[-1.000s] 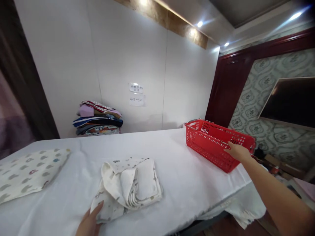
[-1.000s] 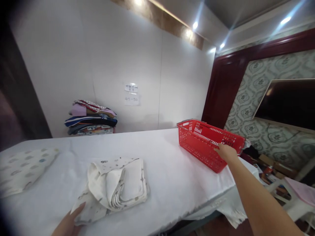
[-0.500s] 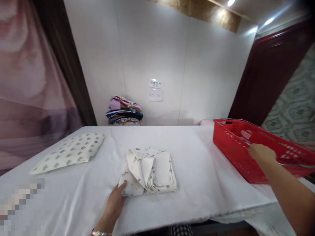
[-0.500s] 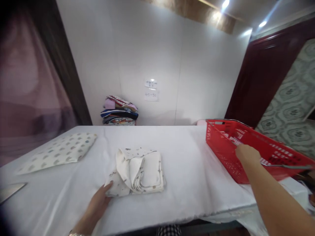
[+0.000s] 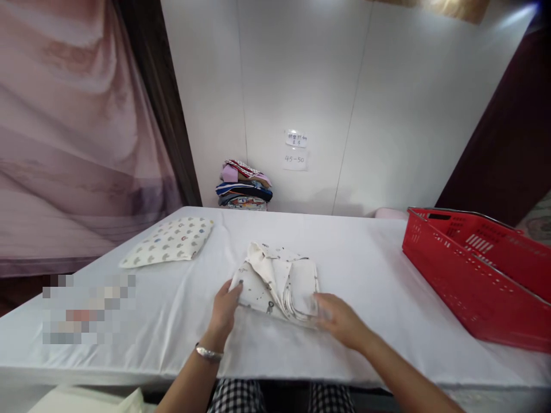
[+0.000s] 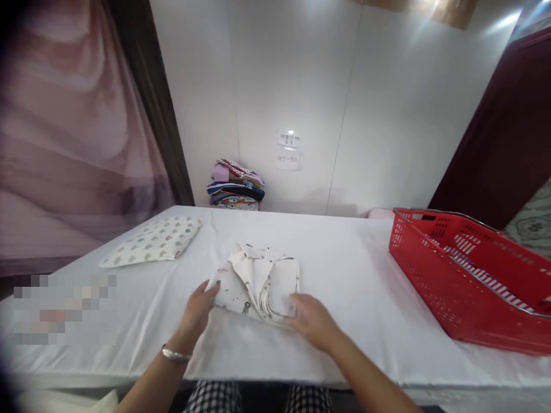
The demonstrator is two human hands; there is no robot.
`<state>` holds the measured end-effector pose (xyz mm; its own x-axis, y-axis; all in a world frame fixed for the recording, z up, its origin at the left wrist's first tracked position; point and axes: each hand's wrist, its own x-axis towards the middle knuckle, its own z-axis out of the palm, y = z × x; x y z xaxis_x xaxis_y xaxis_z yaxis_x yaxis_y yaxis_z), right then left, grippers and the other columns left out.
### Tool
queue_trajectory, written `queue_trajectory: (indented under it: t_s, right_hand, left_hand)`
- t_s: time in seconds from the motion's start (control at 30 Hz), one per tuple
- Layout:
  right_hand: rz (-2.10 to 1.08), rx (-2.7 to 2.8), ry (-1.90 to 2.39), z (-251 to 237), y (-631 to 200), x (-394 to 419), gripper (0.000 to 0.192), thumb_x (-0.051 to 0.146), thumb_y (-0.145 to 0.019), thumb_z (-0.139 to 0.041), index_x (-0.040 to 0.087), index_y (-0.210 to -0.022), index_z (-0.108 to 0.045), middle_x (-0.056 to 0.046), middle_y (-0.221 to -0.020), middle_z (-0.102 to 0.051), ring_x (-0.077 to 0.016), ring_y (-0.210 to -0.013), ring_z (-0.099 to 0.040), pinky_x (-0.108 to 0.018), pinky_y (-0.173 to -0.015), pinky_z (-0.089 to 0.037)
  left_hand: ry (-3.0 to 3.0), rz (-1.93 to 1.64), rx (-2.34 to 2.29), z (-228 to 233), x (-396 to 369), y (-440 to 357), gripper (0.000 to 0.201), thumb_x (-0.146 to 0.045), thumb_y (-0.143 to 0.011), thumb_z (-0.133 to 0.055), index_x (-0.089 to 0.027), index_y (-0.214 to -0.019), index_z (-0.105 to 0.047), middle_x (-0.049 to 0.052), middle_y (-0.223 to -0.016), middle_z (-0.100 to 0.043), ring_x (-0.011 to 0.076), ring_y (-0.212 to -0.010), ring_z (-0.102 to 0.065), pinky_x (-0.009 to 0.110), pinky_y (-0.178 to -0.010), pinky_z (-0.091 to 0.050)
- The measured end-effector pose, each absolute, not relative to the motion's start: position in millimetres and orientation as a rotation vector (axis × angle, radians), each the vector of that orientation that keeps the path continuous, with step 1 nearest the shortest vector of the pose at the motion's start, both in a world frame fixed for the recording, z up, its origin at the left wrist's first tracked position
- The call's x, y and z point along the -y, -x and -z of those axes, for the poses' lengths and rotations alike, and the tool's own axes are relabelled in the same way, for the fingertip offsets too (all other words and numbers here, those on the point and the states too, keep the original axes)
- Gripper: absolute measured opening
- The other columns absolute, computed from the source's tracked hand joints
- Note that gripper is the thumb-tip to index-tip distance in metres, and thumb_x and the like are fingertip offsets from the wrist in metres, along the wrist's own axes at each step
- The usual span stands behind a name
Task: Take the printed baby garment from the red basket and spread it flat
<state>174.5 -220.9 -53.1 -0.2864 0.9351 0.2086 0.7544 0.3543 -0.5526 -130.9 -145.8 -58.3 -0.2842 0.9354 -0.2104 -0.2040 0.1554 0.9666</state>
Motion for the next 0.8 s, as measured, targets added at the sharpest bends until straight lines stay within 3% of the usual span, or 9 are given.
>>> queue_trajectory:
  t_s: [0.2, 0.33, 0.43, 0.57, 0.67, 0.8]
  right_hand:
    - [-0.365, 2.264, 1.449, 72.2, -90.5, 233.3, 0.065, 0.047, -0.073, -0.064, 0.019, -0.128, -0.045, -0.011, -0.122, -0.054, -0.0266, -0.110, -0.047, -0.041, -0.095, -0.033]
    - [-0.306, 2.262, 1.385, 90.7, -75.0, 234.2, 0.039, 0.037, -0.076, -0.063, 0.021, -0.111, -0.058, -0.010, -0.118, -0.055, -0.0262, -0.109, -0.045, -0.043, -0.095, -0.030]
    - [-0.646, 1.909, 1.339, 93.3, -83.4, 221.6, 0.022, 0.037, -0.080, -0.058, 0.020, -0.092, -0.065, -0.007, -0.099, -0.064, -0.0243, -0.097, -0.053, -0.042, -0.090, -0.035]
    - [-1.180, 0.901, 1.035, 70.7, -129.6, 190.2, 0.037, 0.049, -0.077, -0.058, 0.020, -0.100, -0.064, -0.006, -0.093, -0.069, -0.0233, -0.088, -0.061, -0.035, -0.073, -0.048]
    - [-1.293, 0.478, 0.828, 59.6, -176.0, 182.8, 0.039, 0.049, -0.073, -0.061, 0.025, -0.103, -0.064, -0.003, -0.094, -0.070, -0.0207, -0.086, -0.064, -0.031, -0.064, -0.052]
    - [-1.337, 0.436, 0.879, 80.2, -210.5, 210.5, 0.039, 0.042, -0.070, -0.067, 0.028, -0.107, -0.063, -0.001, -0.100, -0.069, -0.0200, -0.092, -0.063, -0.031, -0.070, -0.054]
  left_hand:
    - [-0.884, -1.381, -1.632, 68.7, 144.3, 173.4, 0.032, -0.022, -0.065, -0.058, -0.013, -0.095, -0.062, 0.005, -0.078, -0.066, 0.0165, -0.068, -0.060, 0.025, -0.059, -0.048]
    - [-0.940, -1.270, -1.810, 92.4, 154.8, 190.5, 0.029, -0.025, -0.065, -0.059, -0.015, -0.091, -0.063, 0.006, -0.078, -0.067, 0.0196, -0.071, -0.062, 0.026, -0.059, -0.048]
    - [-0.944, -1.314, -1.802, 97.3, 157.6, 190.8, 0.028, -0.026, -0.063, -0.059, -0.016, -0.089, -0.063, 0.006, -0.079, -0.067, 0.0204, -0.072, -0.061, 0.027, -0.059, -0.048]
    - [-0.857, -1.464, -1.659, 85.2, 148.9, 191.5, 0.034, -0.029, -0.062, -0.059, -0.014, -0.092, -0.062, 0.006, -0.077, -0.066, 0.0176, -0.065, -0.059, 0.026, -0.055, -0.047]
    - [-0.836, -1.564, -1.627, 71.6, 140.5, 197.9, 0.039, -0.032, -0.059, -0.060, -0.015, -0.095, -0.063, 0.005, -0.078, -0.065, 0.0161, -0.064, -0.058, 0.025, -0.054, -0.045]
    - [-0.853, -1.563, -1.691, 60.5, 132.8, 207.2, 0.040, -0.031, -0.055, -0.062, -0.014, -0.091, -0.065, 0.003, -0.072, -0.064, 0.0146, -0.060, -0.055, 0.023, -0.051, -0.042]
